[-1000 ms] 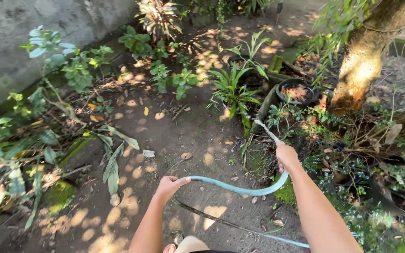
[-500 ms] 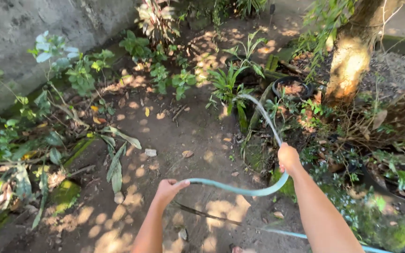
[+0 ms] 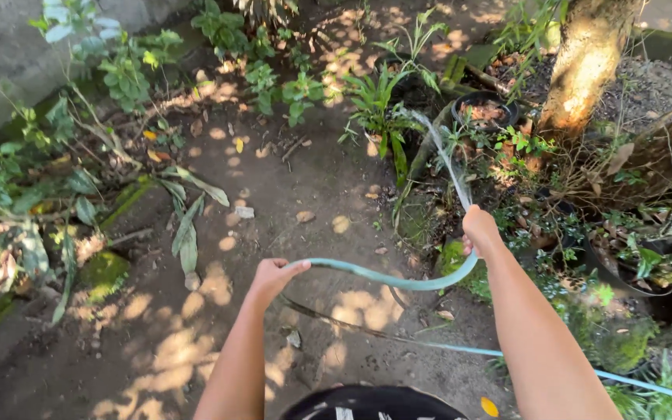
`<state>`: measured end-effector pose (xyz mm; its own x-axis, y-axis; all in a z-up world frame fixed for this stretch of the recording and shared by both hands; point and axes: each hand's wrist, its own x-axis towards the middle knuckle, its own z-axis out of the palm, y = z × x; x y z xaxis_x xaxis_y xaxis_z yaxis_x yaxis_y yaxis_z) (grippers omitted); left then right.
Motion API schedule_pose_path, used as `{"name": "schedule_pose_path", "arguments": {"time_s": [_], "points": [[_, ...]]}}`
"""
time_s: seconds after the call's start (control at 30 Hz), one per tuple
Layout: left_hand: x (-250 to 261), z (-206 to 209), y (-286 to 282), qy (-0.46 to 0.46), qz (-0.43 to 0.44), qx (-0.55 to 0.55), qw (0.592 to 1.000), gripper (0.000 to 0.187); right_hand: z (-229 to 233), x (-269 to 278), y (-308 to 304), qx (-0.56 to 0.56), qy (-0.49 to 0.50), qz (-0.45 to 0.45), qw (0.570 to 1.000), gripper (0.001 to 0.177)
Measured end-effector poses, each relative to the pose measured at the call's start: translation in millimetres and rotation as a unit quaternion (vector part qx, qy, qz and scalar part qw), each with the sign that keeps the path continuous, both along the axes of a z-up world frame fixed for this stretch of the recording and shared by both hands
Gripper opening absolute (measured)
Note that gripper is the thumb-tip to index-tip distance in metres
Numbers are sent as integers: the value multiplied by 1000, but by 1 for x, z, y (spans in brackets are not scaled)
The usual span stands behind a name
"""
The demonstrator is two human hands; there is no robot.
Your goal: The person uses a green garden hose to water several potted plants and the surrounding soil in a backyard garden. They move the hose between different plant clusters and briefly aim the stream upward toward a tree trunk before returning to ground-level watering.
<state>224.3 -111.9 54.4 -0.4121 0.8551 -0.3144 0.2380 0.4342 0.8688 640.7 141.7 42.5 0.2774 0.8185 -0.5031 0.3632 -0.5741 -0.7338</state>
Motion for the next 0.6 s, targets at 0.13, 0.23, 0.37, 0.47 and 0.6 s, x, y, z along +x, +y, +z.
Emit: {"name": "schedule_pose_path", "arguments": {"time_s": [0.13,0.23,0.37,0.47,0.6], "points": [[21,-2,5,-17,-7,-19,1000,57,26,16,-15,-2,1,22,1000,61],[40,-4,10,-2,-15,-16,1000,57,33,34,-22,-3,2,23,1000,57],[55,-8,14,-8,-26,-4,1000,58,23,53,-13,-5,10,36,999,59],[64,-6,12,-3,-26,-5,1000,59,25,58,-20,-19,21,26,999,59],[69,-11,17,6,-27,-11,1000,61,13,69,-18,-26,28,20,999,58]]}}
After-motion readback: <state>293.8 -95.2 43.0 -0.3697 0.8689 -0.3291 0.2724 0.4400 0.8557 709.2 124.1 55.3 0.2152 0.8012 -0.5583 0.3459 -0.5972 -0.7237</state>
